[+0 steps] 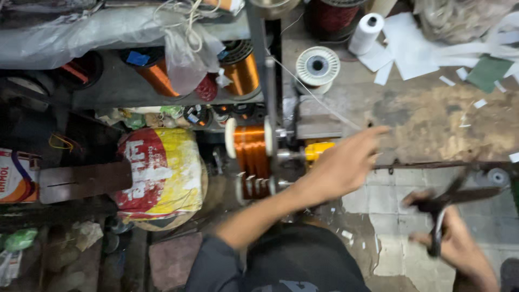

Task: The person winds copper wire onto a bobbin using a manual winding machine, secures the wire with a tie, and cuts the excess with scissors. The finished bobbin is then placed into a green cabinet.

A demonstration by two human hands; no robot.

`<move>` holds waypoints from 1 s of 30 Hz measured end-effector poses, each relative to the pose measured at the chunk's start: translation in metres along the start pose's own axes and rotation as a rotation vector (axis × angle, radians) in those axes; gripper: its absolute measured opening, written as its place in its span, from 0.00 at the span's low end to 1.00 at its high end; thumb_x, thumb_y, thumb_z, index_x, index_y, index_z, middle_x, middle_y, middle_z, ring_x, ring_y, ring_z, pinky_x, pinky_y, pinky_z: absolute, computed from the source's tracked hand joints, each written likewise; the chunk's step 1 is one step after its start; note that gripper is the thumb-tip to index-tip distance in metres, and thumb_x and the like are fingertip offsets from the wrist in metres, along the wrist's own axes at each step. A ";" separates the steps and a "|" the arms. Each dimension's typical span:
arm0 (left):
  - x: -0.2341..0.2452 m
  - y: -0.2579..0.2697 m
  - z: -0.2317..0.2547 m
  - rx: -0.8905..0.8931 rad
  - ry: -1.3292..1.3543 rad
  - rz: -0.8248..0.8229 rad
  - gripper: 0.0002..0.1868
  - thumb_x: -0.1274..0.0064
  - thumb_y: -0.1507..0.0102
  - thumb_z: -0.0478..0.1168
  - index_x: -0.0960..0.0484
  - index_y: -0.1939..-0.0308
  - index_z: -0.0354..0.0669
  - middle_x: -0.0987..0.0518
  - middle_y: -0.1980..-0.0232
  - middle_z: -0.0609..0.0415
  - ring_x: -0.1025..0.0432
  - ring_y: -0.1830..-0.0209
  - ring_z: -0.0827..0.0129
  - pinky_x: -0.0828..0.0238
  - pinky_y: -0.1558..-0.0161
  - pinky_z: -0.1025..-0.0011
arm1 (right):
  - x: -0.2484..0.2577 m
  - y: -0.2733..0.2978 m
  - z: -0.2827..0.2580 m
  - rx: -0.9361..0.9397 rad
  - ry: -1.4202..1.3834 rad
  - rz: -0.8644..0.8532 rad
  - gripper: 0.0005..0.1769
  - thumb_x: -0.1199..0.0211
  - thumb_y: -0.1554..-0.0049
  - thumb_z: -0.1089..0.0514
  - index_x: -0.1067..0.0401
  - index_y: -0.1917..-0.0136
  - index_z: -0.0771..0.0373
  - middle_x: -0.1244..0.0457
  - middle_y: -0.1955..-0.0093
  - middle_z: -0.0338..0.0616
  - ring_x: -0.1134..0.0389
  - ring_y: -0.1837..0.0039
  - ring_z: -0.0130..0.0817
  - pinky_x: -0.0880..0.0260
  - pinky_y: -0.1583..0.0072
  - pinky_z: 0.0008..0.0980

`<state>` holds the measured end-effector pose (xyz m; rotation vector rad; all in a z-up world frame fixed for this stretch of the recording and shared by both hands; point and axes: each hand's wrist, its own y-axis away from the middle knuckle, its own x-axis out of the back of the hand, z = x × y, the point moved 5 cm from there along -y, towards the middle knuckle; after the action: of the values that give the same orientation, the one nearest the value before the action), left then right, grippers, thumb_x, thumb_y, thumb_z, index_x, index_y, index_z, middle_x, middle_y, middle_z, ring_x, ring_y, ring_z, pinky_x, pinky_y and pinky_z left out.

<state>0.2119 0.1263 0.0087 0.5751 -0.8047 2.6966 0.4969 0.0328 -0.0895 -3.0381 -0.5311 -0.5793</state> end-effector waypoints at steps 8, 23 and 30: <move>-0.158 -0.169 -0.113 -0.159 -0.351 0.188 0.22 0.51 0.43 0.29 0.34 0.45 0.34 0.32 0.29 0.31 0.30 0.35 0.39 0.30 0.38 0.53 | 0.091 -0.086 0.038 0.172 0.282 0.511 0.22 0.30 0.42 0.64 0.36 0.39 0.68 0.37 0.46 0.46 0.36 0.43 0.32 0.35 0.36 0.34; -0.213 -0.037 -0.181 0.274 -1.419 -1.244 0.27 0.54 0.32 0.55 0.24 0.34 0.46 0.27 0.32 0.46 0.34 0.32 0.44 0.48 0.38 0.30 | 0.040 -0.253 0.168 0.103 0.712 0.101 0.23 0.29 0.50 0.57 0.29 0.45 0.70 0.33 0.49 0.66 0.32 0.46 0.63 0.32 0.44 0.54; -0.131 0.010 -0.049 0.054 -0.922 -0.531 0.10 0.51 0.28 0.43 0.17 0.49 0.46 0.20 0.43 0.53 0.30 0.33 0.59 0.35 0.33 0.57 | 0.002 -0.268 0.151 0.209 0.816 0.164 0.25 0.29 0.51 0.57 0.29 0.44 0.73 0.34 0.47 0.68 0.33 0.45 0.65 0.32 0.42 0.55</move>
<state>0.3095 0.1282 -0.0919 1.8035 -0.6186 1.8969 0.4647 0.2956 -0.2450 -2.3177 -0.2676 -1.5068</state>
